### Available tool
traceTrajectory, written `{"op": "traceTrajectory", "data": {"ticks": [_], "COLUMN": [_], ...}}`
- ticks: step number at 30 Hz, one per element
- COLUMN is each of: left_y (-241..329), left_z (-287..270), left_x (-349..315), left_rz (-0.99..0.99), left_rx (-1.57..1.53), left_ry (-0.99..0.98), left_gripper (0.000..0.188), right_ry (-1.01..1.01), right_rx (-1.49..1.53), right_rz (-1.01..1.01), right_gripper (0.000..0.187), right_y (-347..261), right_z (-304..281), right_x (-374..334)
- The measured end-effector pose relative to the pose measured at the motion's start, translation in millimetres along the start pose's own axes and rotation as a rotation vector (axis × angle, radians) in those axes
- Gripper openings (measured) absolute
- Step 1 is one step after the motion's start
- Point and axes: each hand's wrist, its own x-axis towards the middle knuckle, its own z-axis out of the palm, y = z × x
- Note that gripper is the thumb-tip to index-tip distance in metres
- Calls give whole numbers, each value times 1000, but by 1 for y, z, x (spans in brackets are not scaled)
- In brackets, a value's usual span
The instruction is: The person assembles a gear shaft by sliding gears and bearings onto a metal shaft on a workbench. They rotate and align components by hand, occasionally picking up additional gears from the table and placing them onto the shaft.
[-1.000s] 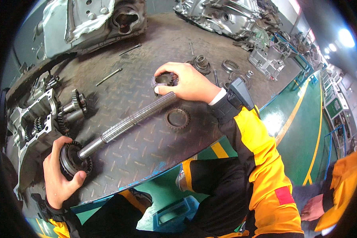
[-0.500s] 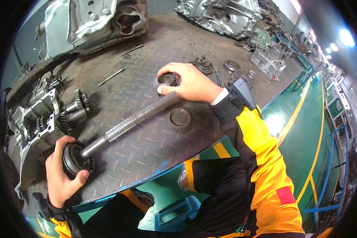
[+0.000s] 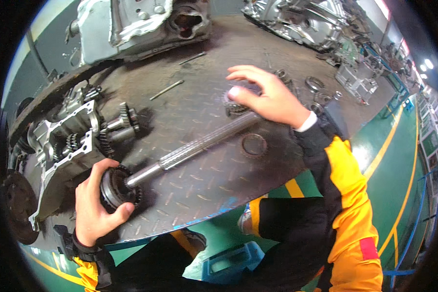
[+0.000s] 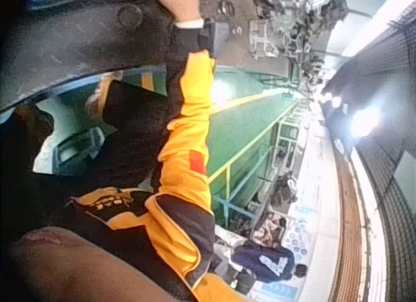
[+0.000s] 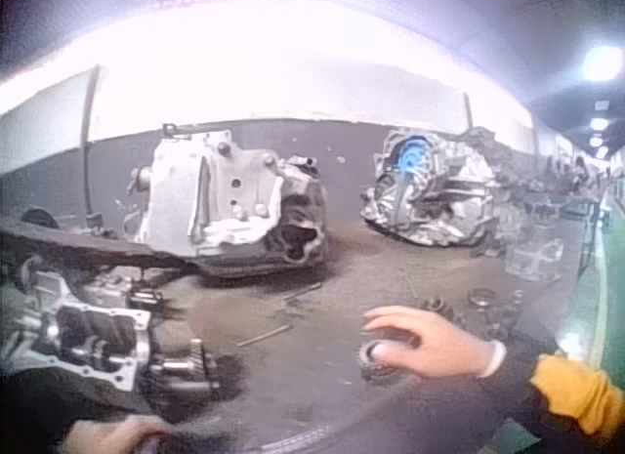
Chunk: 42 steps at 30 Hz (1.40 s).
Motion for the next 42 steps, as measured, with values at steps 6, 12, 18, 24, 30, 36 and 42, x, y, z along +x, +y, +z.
{"op": "traceTrajectory", "data": {"ticks": [6, 12, 18, 24, 30, 36, 42], "left_y": [-3, -1, 0, -1, -5, -4, -2], "left_z": [-2, -3, -4, -5, -5, -7, -12], "left_x": [0, 3, 3, 0, -1, -1, -2], "left_rz": [30, 76, 66, 62, 93, 81, 22], "left_rx": [52, 76, 70, 61, 44, 56, 21], "left_ry": [-14, 4, -10, -18, -4, -3, -63], "left_gripper": [74, 73, 74, 73, 73, 72, 74], "right_ry": [-205, -224, -348, -313, -132, -201, -436], "right_rx": [163, 89, 11, 66, 91, 199, 298], "right_rz": [-281, -297, -242, -237, -414, -76, 366], "right_gripper": [29, 28, 22, 20, 32, 32, 59], "right_y": [-43, -46, -54, -50, -48, -52, -40], "right_z": [-2, 12, 2, 7, 12, 9, -13], "right_x": [-11, -19, -15, -15, -10, -13, -20]}}
